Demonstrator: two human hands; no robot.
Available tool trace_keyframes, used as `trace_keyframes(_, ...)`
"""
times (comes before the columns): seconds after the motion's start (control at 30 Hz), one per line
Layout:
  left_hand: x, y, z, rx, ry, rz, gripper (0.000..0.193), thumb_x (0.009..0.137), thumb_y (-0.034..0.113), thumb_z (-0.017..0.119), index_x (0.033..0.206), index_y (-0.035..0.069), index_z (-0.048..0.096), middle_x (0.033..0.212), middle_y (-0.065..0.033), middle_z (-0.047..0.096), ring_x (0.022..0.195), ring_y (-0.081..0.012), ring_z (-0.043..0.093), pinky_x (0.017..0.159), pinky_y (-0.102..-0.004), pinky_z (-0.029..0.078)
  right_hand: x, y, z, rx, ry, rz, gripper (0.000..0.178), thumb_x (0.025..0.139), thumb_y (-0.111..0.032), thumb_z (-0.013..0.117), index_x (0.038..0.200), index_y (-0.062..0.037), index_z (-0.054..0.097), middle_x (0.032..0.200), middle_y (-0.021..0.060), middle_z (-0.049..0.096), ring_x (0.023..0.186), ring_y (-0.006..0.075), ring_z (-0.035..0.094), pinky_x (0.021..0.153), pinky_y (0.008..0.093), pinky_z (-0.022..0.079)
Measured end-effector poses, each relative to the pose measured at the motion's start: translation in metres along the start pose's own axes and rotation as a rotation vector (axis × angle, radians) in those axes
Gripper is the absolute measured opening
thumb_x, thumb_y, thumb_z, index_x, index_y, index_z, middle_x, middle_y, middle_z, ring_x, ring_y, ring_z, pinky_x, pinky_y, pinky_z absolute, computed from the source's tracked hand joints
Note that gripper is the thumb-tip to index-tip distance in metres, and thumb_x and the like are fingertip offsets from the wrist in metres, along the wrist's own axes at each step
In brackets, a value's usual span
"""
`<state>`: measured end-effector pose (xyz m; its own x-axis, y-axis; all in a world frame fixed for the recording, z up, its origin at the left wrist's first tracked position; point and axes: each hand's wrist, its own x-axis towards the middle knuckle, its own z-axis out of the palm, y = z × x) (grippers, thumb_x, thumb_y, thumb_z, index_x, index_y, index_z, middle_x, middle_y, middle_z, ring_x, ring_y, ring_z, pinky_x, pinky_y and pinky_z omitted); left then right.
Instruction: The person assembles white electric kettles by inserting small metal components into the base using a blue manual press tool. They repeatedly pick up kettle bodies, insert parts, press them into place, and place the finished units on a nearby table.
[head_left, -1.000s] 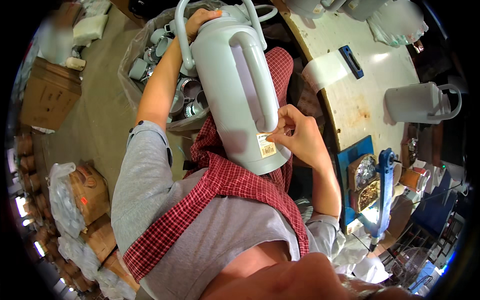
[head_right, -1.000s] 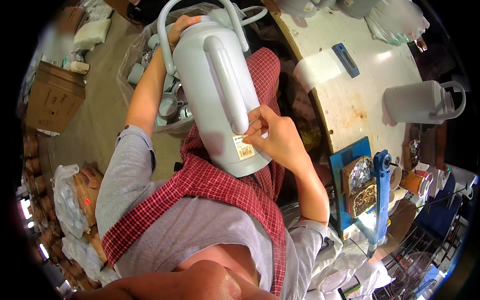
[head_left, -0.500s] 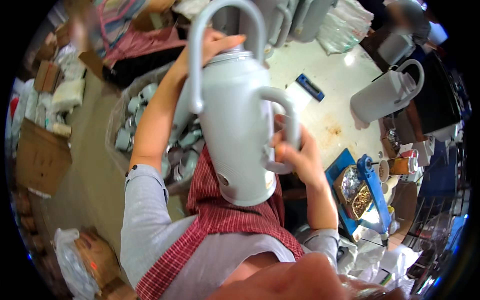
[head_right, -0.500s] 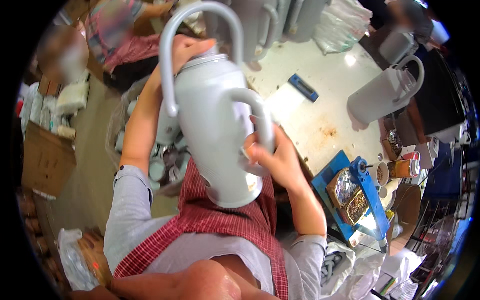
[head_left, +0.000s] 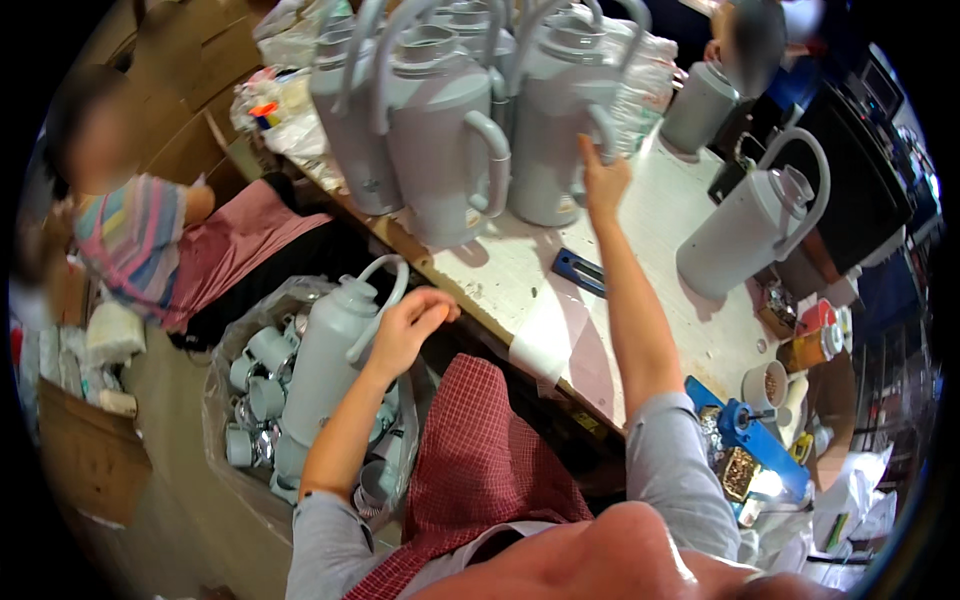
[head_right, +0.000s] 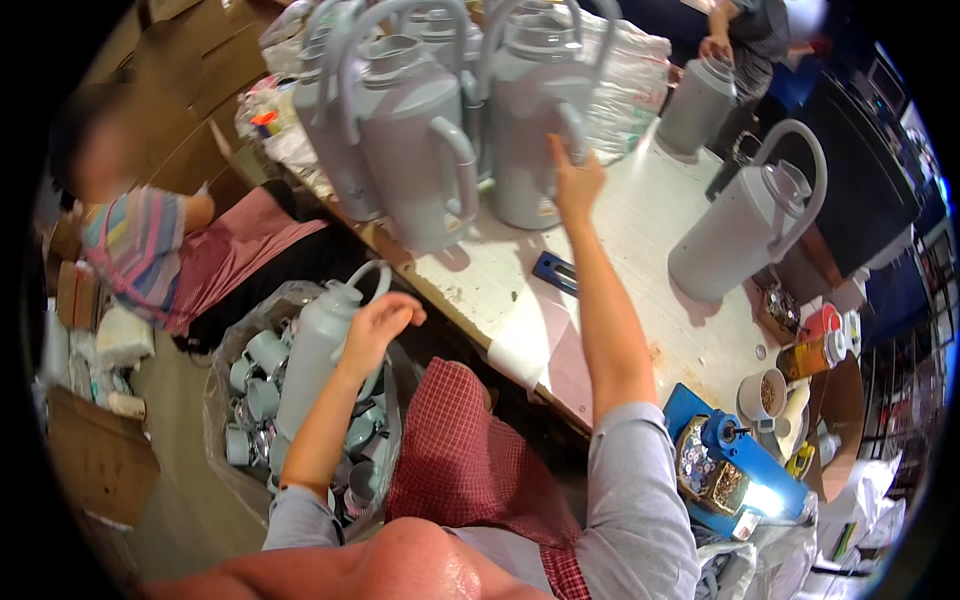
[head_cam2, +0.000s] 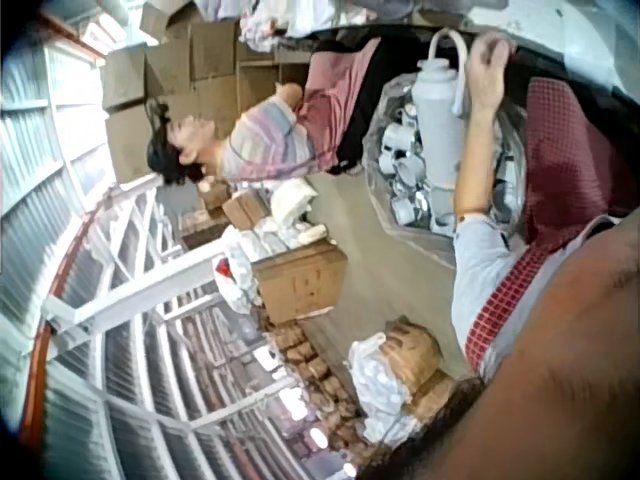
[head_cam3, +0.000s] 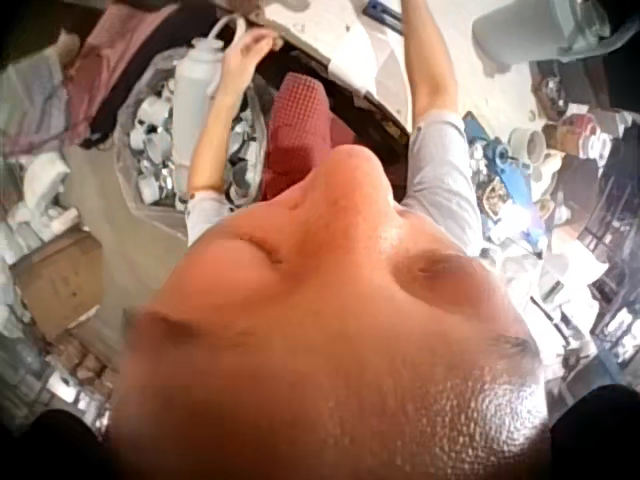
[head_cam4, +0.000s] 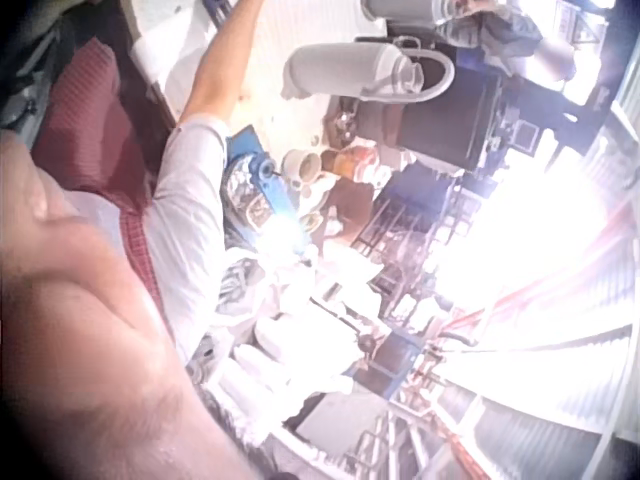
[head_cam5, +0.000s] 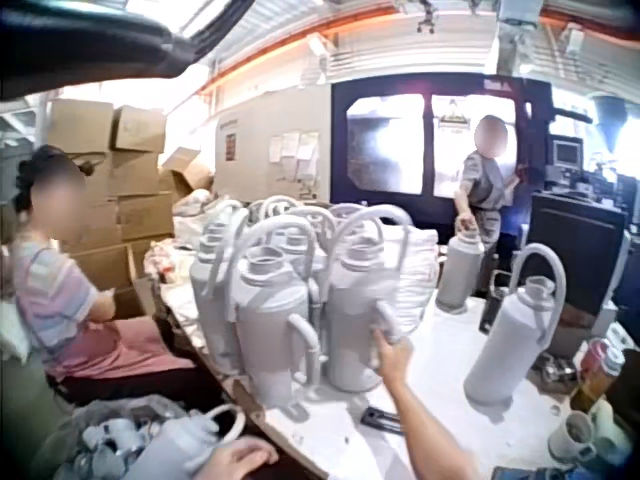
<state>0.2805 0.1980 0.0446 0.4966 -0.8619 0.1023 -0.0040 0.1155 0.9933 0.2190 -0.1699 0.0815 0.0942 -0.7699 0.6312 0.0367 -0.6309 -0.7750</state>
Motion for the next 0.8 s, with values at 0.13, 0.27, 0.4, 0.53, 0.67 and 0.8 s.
trace_keyframes(0.13, -0.008, -0.019, 0.025, 0.073, 0.015, -0.019, 0.016, 0.094, 0.010, 0.057, 0.101, -0.002, 0.064, 0.095, -0.0069, 0.068, 0.090, -0.0139, 0.064, 0.084, -0.0273, 0.049, -0.008, 0.009, 0.035, -0.057, -0.204, 0.057, 0.057, 0.080, -0.049, 0.073, 0.109, -0.0007, 0.065, 0.092, 0.0172, 0.068, 0.086, 0.0313, 0.064, 0.077, 0.0420, 0.047)
trace_keyframes(0.27, -0.032, -0.019, 0.060, 0.691, -0.055, 0.244, 0.022, 0.081, 0.017, 0.071, 0.098, 0.005, 0.067, 0.105, -0.0080, 0.062, 0.101, -0.0283, 0.057, 0.091, -0.0387, 0.045, 0.042, 0.016, -0.030, -0.237, -0.299, -0.350, 0.060, 0.076, -0.046, 0.076, 0.116, -0.0035, 0.062, 0.118, 0.0188, 0.062, 0.109, 0.0376, 0.058, 0.090, 0.0464, 0.044)
trace_keyframes(0.4, -0.060, -0.035, 0.055, 0.846, -0.012, 0.268, 0.021, 0.074, 0.020, 0.077, 0.087, 0.007, 0.066, 0.103, -0.0072, 0.057, 0.101, -0.0291, 0.053, 0.090, -0.0415, 0.043, 0.172, -0.028, -0.195, -1.012, 0.436, -0.737, 0.058, 0.071, -0.027, 0.077, 0.122, -0.0072, 0.057, 0.118, 0.0188, 0.058, 0.106, 0.0367, 0.056, 0.087, 0.0471, 0.043)
trace_keyframes(0.53, -0.042, -0.035, 0.058, 0.916, 0.117, 0.523, 0.012, 0.071, 0.005, 0.073, 0.074, 0.003, 0.062, 0.081, -0.0107, 0.056, 0.083, -0.0303, 0.052, 0.073, -0.0406, 0.045, 0.189, -0.030, -0.306, -0.728, 0.299, -0.145, 0.045, 0.080, -0.030, 0.073, 0.119, -0.0109, 0.064, 0.107, 0.0157, 0.069, 0.099, 0.0331, 0.065, 0.086, 0.0404, 0.049)
trace_keyframes(0.67, -0.031, -0.026, 0.024, 1.081, 0.178, 0.447, 0.009, 0.075, 0.005, 0.073, 0.077, 0.003, 0.064, 0.091, -0.0103, 0.056, 0.086, -0.0306, 0.054, 0.078, -0.0411, 0.046, 0.110, -0.137, -0.283, -0.306, 0.039, -0.235, 0.036, 0.085, -0.029, 0.071, 0.114, -0.0091, 0.068, 0.089, 0.0093, 0.071, 0.078, 0.0138, 0.064, 0.073, 0.0282, 0.048)
trace_keyframes(0.8, -0.009, 0.017, 0.040, 0.375, 0.081, 0.316, 0.017, 0.088, 0.017, 0.063, 0.100, 0.005, 0.063, 0.121, -0.0102, 0.054, 0.115, -0.0258, 0.052, 0.097, -0.0393, 0.045, 0.033, -0.253, -0.300, 0.181, -0.268, -0.394, 0.031, 0.093, -0.015, 0.063, 0.120, 0.0010, 0.061, 0.098, 0.0035, 0.066, 0.081, 0.0094, 0.059, 0.068, 0.0234, 0.048)
